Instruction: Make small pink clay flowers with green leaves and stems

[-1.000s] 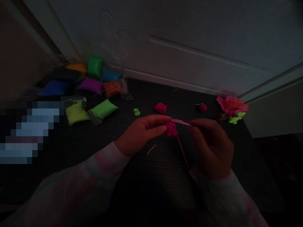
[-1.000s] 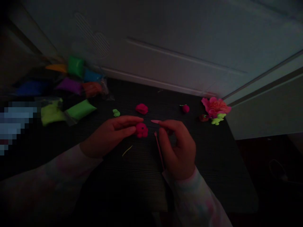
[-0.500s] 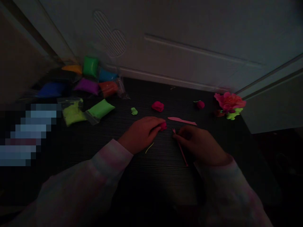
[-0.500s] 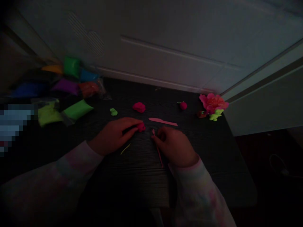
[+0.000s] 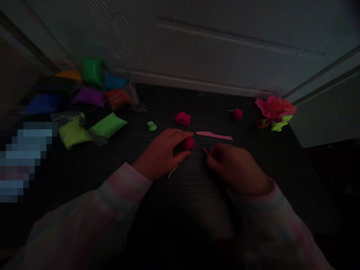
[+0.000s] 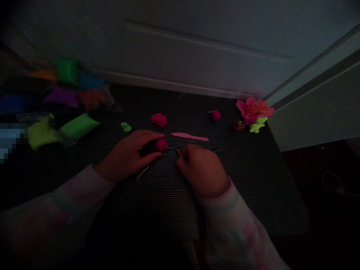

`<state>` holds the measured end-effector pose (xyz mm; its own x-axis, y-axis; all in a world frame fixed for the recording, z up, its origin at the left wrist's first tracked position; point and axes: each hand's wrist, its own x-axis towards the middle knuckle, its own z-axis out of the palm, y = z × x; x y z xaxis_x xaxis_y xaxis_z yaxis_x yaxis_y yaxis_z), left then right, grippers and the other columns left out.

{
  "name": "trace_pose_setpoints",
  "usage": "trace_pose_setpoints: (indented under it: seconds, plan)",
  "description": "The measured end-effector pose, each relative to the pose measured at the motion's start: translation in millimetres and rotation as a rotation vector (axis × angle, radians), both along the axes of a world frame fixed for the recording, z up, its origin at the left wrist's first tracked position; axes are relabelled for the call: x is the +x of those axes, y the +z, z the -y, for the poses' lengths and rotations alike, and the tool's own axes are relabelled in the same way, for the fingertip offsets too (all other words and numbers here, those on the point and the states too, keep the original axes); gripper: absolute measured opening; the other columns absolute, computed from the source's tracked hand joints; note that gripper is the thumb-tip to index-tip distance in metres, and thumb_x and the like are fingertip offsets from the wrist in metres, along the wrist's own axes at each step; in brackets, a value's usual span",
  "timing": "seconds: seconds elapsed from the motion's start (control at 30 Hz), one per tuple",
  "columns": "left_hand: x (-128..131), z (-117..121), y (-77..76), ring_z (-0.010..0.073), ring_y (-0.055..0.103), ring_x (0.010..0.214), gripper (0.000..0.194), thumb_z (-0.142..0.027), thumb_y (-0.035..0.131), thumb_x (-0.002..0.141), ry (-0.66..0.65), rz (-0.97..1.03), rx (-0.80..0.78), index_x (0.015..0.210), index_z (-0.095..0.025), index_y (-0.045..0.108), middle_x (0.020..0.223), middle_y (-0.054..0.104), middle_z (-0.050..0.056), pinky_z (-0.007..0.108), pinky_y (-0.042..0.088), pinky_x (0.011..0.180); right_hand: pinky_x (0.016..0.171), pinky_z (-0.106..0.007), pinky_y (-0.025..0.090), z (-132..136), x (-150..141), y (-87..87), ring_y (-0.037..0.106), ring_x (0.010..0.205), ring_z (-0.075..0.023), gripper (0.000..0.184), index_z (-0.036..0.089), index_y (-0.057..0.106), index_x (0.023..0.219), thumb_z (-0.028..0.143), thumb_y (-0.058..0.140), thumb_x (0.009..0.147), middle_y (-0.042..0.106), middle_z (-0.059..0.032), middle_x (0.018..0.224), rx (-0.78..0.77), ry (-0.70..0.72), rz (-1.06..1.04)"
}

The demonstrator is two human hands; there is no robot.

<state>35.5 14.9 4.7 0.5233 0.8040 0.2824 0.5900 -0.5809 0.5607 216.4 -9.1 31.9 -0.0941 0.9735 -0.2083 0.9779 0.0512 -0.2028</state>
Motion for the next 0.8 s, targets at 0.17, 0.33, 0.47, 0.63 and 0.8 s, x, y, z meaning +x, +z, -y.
trace_pose_setpoints:
  seconds: [0.17,0.33,0.47,0.63,0.8]
  plan:
    - [3,0,-1.5,0.0178,0.051,0.100,0.037,-0.018,0.057,0.074,0.021,-0.022,0.038,0.110,-0.013,0.051,0.105,0.059,0.007,0.033,0.041,0.087,0.052,-0.025,0.034,1,-2,0.3,0.054,0.055,-0.0131,0.011,0.019,0.057,0.070,0.025,0.050,0.075,0.060,0.0000,0.062,0.028,0.005,-0.026]
    - [3,0,-1.5,0.0172,0.052,0.099,0.037,-0.014,0.053,0.075,0.037,0.003,0.040,0.111,-0.013,0.050,0.107,0.060,0.007,0.032,0.042,0.086,0.054,-0.023,0.037,0,-2,-2.0,0.056,0.058,-0.0121,0.008,0.017,0.059,0.078,0.019,0.051,0.075,0.062,-0.0009,0.068,0.064,0.079,-0.094]
    - [2,-1,-1.9,0.0168,0.052,0.100,0.038,-0.012,0.051,0.074,0.048,0.013,0.030,0.112,-0.013,0.049,0.109,0.059,0.006,0.032,0.041,0.087,0.054,-0.023,0.038,0,0,-6.5,0.056,0.058,-0.0123,0.008,0.017,0.059,0.078,0.019,0.052,0.075,0.061,-0.0010,0.069,0.167,0.117,-0.126]
    - [2,0,0.8,0.0177,0.050,0.104,0.039,-0.017,0.055,0.074,0.026,0.059,0.058,0.112,-0.012,0.050,0.110,0.058,0.008,0.033,0.040,0.089,0.056,-0.023,0.041,3,3,-5.8,0.057,0.062,-0.0125,0.009,0.017,0.057,0.082,0.018,0.052,0.075,0.062,-0.0012,0.073,0.330,0.174,-0.203]
    - [2,2,7.5,0.0197,0.052,0.098,0.024,-0.029,0.062,0.070,0.130,0.167,0.140,0.089,-0.014,0.063,0.099,0.061,0.008,0.035,0.040,0.087,0.055,-0.021,0.043,9,1,2.9,0.056,0.060,-0.0106,0.005,0.018,0.054,0.079,0.016,0.052,0.075,0.061,0.0005,0.071,0.416,0.258,-0.305]
